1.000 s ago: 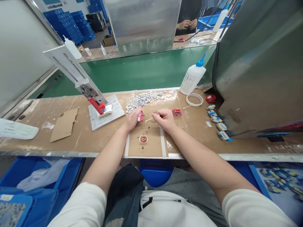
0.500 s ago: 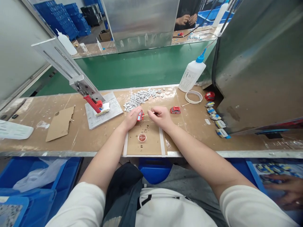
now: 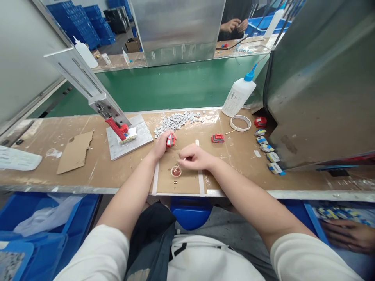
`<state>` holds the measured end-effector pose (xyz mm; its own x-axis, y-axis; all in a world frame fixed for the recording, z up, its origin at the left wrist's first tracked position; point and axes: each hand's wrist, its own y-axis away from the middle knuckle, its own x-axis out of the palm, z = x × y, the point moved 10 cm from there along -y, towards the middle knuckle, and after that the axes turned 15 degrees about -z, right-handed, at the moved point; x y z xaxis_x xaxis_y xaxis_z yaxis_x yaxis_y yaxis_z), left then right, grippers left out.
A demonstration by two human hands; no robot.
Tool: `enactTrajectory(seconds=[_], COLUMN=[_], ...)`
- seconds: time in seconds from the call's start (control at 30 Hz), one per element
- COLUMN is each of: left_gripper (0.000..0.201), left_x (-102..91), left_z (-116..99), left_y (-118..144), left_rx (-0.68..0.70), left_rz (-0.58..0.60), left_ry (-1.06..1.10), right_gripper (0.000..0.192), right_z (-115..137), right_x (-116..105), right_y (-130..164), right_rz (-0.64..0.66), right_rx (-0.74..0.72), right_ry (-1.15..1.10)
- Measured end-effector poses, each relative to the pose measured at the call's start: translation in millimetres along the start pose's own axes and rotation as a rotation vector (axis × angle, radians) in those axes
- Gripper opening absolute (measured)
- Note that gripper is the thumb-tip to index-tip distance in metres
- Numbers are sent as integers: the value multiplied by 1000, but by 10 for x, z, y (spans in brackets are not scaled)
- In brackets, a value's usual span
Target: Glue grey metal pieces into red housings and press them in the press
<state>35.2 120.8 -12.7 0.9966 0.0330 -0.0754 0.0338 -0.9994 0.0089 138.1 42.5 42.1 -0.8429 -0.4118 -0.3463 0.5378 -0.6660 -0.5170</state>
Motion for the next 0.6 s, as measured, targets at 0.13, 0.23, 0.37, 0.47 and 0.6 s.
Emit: enactTrajectory(seconds=[0.13,0.23,0.37,0.47,0.6], left_gripper=[38,46,58,59,60], left_x=[-18,-85,-191,-239,-291], left_z=[112,75,41,44,135], left_y=[-42,-99,-172,-202,-198], left_rx=[-173,-173,-169,-158,-195], left_rz=[-24,-89,-169,-188,-228], left_ry=[205,297,373,385,381], right_gripper=[50,53,34,16,25], right_z=[-56,-294,-748,-1008,-1149], right_x=[255,-10,-664,-675,-542], right_y=[116,9,-184,-397,-606], right_rz=[226,20,-451,-363,-181], right_rx=[12,110,336,427,453], right_ry=[124,222,486,726,1007])
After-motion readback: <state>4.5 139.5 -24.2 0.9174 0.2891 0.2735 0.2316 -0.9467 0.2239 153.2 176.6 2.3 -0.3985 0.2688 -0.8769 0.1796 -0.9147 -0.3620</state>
